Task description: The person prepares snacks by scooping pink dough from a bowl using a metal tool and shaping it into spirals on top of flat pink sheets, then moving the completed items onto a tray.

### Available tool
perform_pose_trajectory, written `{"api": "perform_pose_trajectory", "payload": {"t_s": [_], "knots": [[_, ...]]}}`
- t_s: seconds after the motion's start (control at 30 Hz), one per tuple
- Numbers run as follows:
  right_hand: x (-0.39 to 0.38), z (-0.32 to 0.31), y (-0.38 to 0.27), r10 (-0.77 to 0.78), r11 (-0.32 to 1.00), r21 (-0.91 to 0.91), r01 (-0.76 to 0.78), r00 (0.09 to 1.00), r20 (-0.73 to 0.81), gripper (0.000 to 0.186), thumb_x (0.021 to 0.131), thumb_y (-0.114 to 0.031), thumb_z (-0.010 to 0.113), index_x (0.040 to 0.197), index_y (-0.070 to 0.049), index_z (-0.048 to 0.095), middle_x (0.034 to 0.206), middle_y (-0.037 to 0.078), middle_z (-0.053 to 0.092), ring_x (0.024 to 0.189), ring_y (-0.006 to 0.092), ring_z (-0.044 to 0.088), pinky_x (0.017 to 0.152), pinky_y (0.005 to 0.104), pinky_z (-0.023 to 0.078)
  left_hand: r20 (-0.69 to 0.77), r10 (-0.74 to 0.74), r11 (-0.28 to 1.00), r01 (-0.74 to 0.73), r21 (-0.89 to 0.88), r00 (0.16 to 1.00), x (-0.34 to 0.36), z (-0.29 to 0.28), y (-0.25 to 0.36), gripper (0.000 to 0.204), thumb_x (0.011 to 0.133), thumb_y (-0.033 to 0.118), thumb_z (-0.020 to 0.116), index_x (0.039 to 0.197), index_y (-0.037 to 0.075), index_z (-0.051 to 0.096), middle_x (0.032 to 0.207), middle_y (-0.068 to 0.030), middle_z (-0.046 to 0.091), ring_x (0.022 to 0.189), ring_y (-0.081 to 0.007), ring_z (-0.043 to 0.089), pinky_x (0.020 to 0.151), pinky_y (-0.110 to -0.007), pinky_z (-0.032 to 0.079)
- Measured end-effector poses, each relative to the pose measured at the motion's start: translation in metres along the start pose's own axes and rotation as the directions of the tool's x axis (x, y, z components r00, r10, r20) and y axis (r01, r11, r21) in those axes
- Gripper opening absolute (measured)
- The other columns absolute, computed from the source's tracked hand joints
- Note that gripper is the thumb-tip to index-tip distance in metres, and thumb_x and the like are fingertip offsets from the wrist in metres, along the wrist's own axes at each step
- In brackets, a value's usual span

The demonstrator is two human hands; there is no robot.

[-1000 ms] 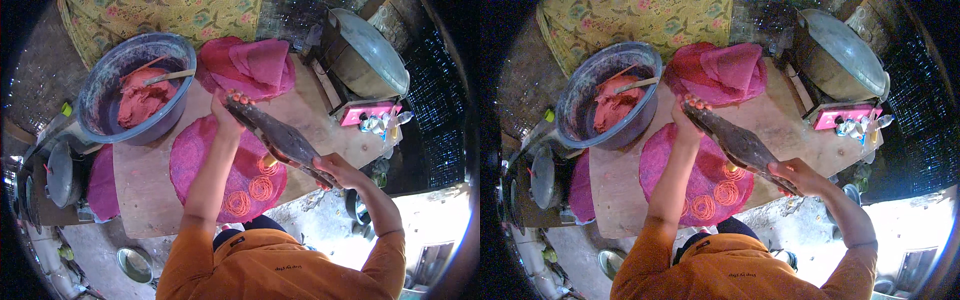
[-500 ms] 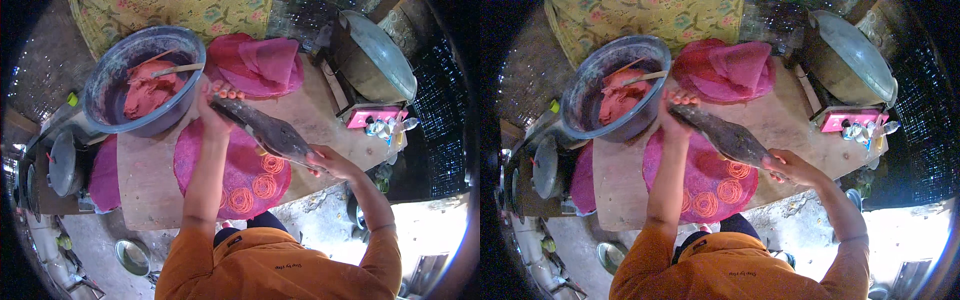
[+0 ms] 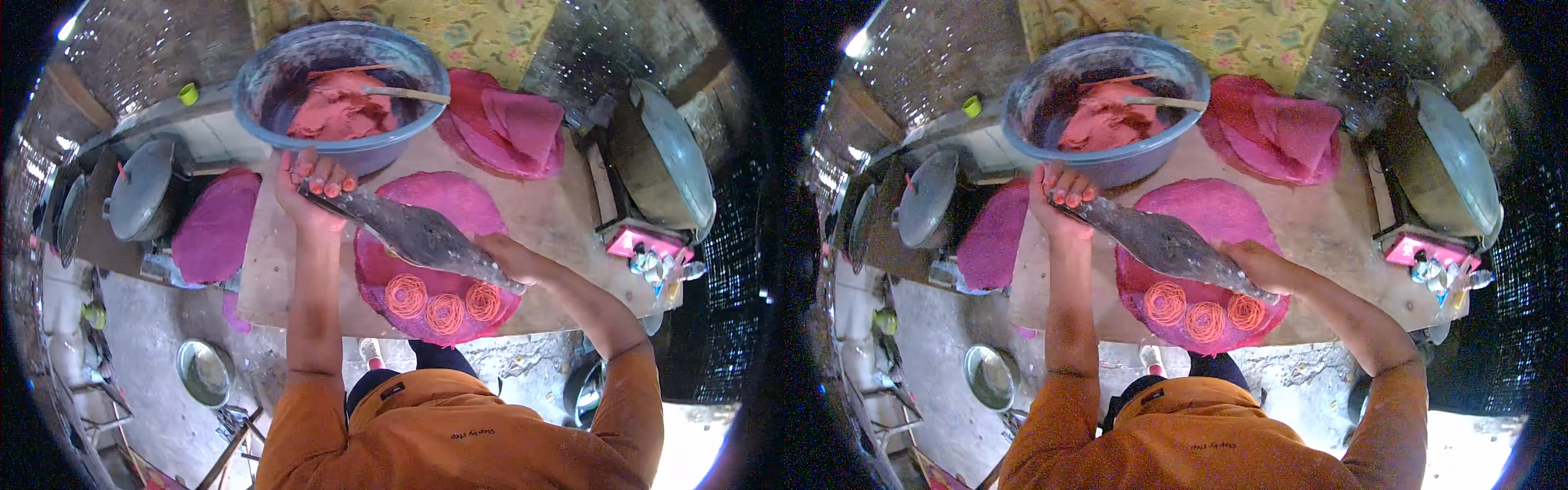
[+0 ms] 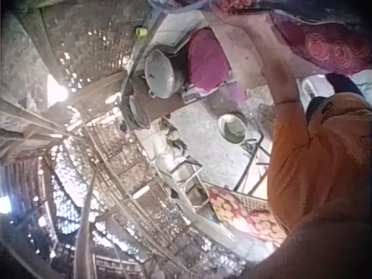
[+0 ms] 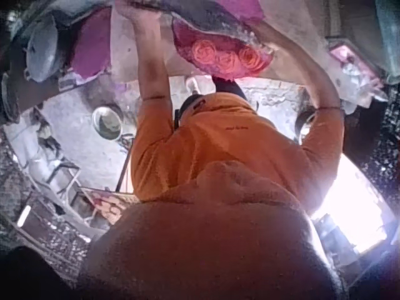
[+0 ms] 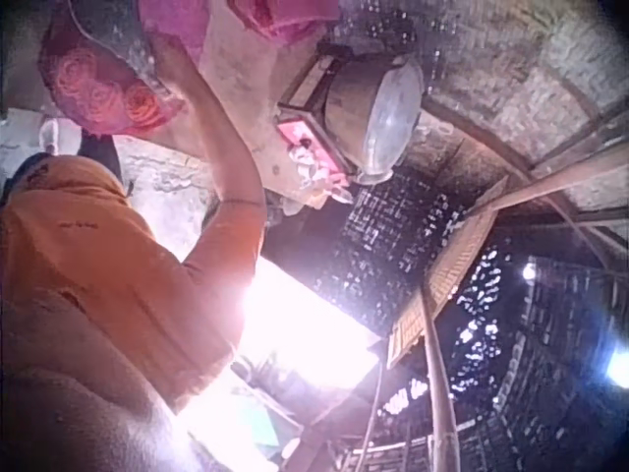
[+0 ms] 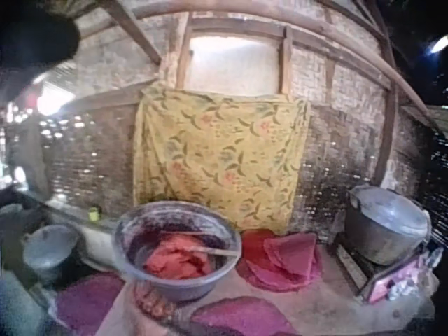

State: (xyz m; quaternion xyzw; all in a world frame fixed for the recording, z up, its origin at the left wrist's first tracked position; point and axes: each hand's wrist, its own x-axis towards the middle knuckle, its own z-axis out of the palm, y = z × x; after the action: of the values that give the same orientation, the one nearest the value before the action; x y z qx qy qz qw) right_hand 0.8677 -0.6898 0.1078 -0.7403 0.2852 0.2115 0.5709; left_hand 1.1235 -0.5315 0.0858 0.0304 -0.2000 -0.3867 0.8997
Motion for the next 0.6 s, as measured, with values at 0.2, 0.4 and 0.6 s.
{"api": "perform_pose_trajectory", "payload": {"t_s": [0.2,0.4,0.6], "knots": [[0.012,0.002,-0.019,-0.002,1.000,-0.025,0.005,0.995,0.105,0.071,0.082,-0.073,0.037,0.086,-0.008,0.064,0.066,0.003,0.057,0.057,0.0097,0.053,0.045,0.0265,0.040,-0.260,0.083,0.991,-0.108,-0.084,0.962,-0.012,-0.038,0.013,0.039,0.090,0.043,0.032,0.062,0.018,0.040,0.046,0.0032,0.040,0.043,-0.0146,0.040,0.054,-0.034,0.037],[0.025,0.007,-0.051,-0.034,0.979,-0.201,0.033,0.999,-0.001,0.069,0.082,-0.072,0.040,0.080,-0.007,0.063,0.061,0.002,0.054,0.051,0.0103,0.051,0.043,0.0266,0.039,-0.296,0.152,0.984,-0.173,-0.045,0.943,-0.006,-0.062,0.027,0.036,0.089,0.040,0.030,0.062,0.018,0.039,0.047,0.0046,0.038,0.044,-0.0137,0.039,0.055,-0.033,0.036],[0.006,0.011,-0.073,-0.045,0.974,-0.224,0.043,0.999,-0.002,0.068,0.083,-0.069,0.042,0.074,-0.005,0.063,0.055,0.001,0.051,0.048,0.0103,0.048,0.041,0.0270,0.036,-0.273,0.179,0.976,-0.205,-0.068,0.945,-0.017,-0.027,0.043,0.035,0.089,0.038,0.029,0.062,0.018,0.040,0.046,0.0054,0.038,0.042,-0.0137,0.038,0.052,-0.032,0.036]]}}
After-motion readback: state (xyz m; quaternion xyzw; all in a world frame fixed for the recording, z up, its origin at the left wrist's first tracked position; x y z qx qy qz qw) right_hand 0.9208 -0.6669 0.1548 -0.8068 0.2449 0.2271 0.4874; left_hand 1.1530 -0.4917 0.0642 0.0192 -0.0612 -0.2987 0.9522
